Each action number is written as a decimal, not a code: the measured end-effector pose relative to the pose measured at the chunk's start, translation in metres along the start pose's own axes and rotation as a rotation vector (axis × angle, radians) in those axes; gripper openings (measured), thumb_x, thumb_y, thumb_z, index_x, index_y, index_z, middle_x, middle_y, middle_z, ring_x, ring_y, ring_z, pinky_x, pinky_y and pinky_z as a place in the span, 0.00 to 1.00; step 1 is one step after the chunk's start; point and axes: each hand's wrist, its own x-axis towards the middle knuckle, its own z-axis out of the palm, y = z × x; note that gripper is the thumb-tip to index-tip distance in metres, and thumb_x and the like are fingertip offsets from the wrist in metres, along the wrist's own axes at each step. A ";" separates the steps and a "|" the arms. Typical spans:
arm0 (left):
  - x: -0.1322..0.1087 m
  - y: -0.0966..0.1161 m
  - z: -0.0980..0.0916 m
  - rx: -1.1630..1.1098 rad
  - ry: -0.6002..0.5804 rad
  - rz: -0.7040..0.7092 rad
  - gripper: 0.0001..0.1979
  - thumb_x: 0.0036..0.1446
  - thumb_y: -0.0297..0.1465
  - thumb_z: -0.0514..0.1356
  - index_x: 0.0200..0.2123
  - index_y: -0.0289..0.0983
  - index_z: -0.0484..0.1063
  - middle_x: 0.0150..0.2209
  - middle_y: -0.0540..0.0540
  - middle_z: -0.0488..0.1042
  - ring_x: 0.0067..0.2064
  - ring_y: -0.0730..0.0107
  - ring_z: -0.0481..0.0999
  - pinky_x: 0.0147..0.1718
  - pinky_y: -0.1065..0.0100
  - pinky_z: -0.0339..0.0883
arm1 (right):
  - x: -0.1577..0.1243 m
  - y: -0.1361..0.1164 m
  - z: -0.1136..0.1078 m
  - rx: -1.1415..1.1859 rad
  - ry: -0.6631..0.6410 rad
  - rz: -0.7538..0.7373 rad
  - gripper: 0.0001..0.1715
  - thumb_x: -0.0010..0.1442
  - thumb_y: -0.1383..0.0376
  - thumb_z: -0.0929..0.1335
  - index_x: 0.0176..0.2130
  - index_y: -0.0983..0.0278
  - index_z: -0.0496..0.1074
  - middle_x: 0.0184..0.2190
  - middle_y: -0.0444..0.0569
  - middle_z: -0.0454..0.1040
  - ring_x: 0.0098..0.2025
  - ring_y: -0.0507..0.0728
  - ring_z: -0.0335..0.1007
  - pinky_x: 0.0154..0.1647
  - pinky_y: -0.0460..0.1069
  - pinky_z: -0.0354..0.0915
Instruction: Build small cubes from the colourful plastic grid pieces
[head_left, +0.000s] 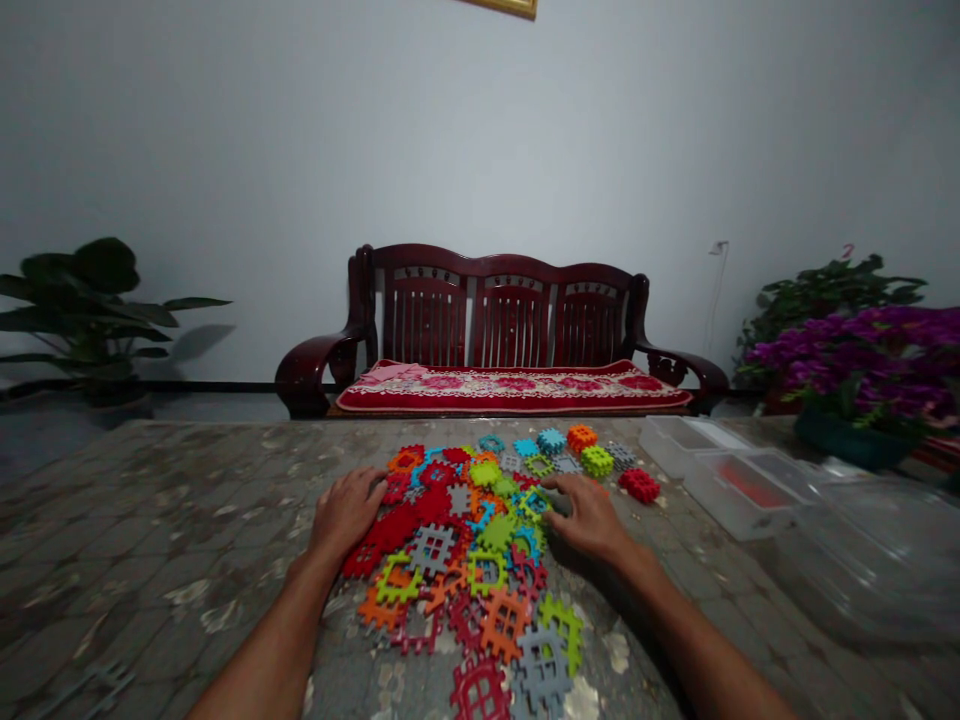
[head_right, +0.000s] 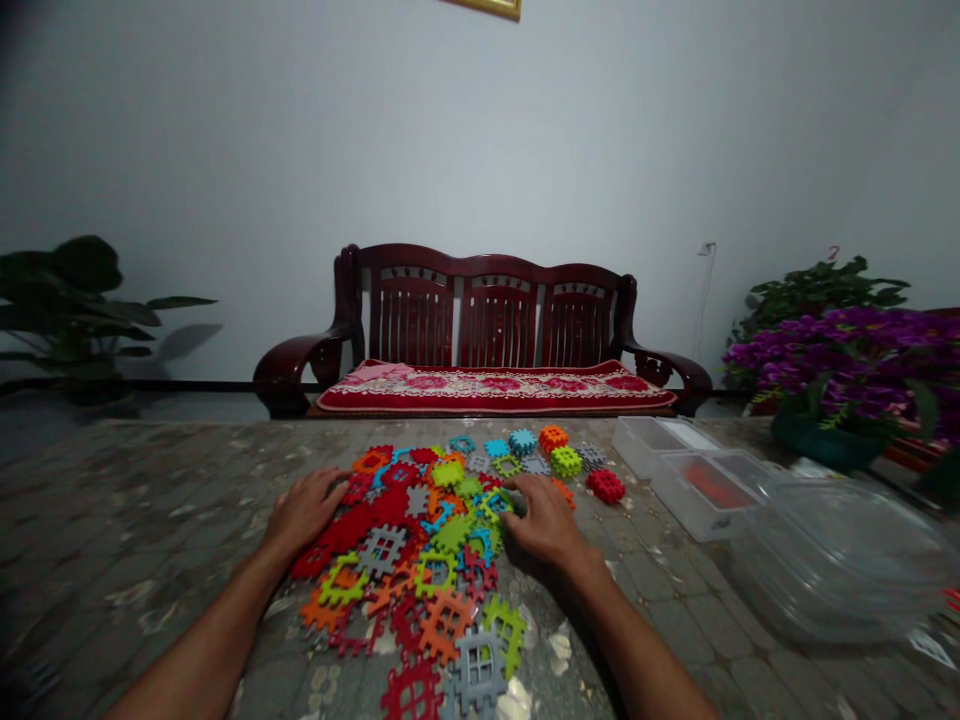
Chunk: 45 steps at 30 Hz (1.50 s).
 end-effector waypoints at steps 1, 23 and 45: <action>0.000 0.000 0.000 0.004 -0.003 0.001 0.23 0.70 0.38 0.48 0.56 0.46 0.79 0.61 0.44 0.78 0.62 0.55 0.75 0.62 0.53 0.66 | -0.002 -0.004 -0.002 -0.037 -0.026 -0.013 0.28 0.53 0.63 0.70 0.53 0.62 0.79 0.54 0.55 0.80 0.58 0.66 0.73 0.62 0.57 0.64; 0.007 -0.011 0.014 0.019 0.008 0.001 0.23 0.70 0.39 0.47 0.58 0.47 0.78 0.63 0.45 0.76 0.63 0.56 0.74 0.63 0.53 0.65 | 0.011 0.009 -0.026 -0.270 0.143 0.176 0.26 0.63 0.59 0.69 0.59 0.63 0.77 0.53 0.56 0.81 0.56 0.64 0.76 0.58 0.55 0.65; 0.007 -0.012 0.013 0.007 -0.003 -0.013 0.23 0.70 0.40 0.48 0.57 0.47 0.78 0.64 0.44 0.76 0.64 0.55 0.73 0.63 0.50 0.64 | 0.042 0.057 -0.052 -0.578 0.072 0.439 0.25 0.66 0.59 0.65 0.56 0.62 0.80 0.47 0.59 0.83 0.52 0.67 0.76 0.49 0.55 0.64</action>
